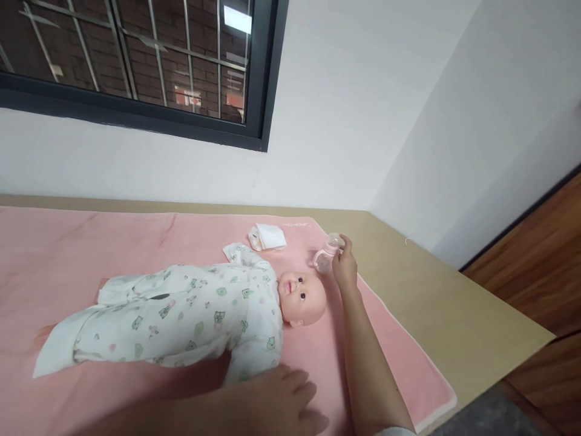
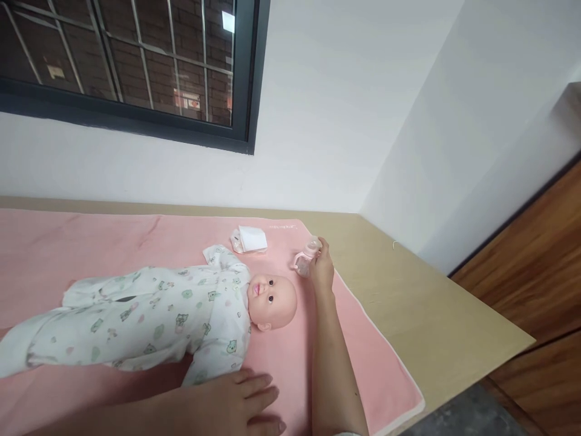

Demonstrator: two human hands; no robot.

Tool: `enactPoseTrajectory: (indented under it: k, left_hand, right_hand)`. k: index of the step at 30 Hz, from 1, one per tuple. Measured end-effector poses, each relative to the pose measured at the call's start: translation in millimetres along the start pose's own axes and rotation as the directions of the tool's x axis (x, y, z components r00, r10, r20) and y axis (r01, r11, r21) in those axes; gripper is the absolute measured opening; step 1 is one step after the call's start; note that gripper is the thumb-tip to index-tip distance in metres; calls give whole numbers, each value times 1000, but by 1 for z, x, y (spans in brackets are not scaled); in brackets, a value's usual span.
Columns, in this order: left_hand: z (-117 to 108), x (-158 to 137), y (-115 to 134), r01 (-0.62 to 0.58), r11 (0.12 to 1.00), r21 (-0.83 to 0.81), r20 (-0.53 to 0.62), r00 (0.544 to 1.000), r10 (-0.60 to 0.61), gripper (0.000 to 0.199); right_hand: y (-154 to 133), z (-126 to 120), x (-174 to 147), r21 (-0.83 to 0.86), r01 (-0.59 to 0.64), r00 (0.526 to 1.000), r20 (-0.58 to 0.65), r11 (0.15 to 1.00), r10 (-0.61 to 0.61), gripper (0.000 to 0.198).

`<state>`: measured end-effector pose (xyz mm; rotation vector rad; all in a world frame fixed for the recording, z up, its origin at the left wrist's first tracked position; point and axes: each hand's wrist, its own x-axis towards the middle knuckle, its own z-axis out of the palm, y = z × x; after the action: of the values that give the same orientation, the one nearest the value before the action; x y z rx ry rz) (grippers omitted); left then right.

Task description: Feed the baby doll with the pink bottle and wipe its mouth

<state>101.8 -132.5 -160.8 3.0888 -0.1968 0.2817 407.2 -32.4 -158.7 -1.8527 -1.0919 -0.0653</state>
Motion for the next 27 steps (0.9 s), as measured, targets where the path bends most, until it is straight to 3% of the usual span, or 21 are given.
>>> enactPoseTrajectory:
  k: [4,10,13,16,18,22,27]
  left_hand:
    - [-34,-1,-1,8,997,-81,86,996,-1,44]
    - [-62,-8,-11,28,995,-91,175,984,-12,45]
    - [-80,-12,-20,45,995,-94,165,986,-29,58]
    - [-97,-18,-29,108,991,-75,78,992,-102,64]
    - [-106,-21,-33,139,989,-54,47,989,-137,58]
    - [-115,-20,-31,127,991,-50,75,989,-124,22]
    - [-114,-18,-29,99,994,-52,92,991,-94,19]
  right_hand:
    - [-9,-11,3,-79,-44,996,80,996,50,60]
    - [-22,-22,8,-199,-181,984,-30,963,178,49]
    - [-23,-18,11,-127,-128,991,-67,984,120,43]
    - [-22,-11,12,-41,-41,998,-40,998,39,49]
    - [-20,-6,12,-9,-33,999,-24,999,32,56]
    - [-16,1,10,26,-69,998,-14,997,69,69]
    - [-12,6,9,21,-54,998,-22,998,55,74]
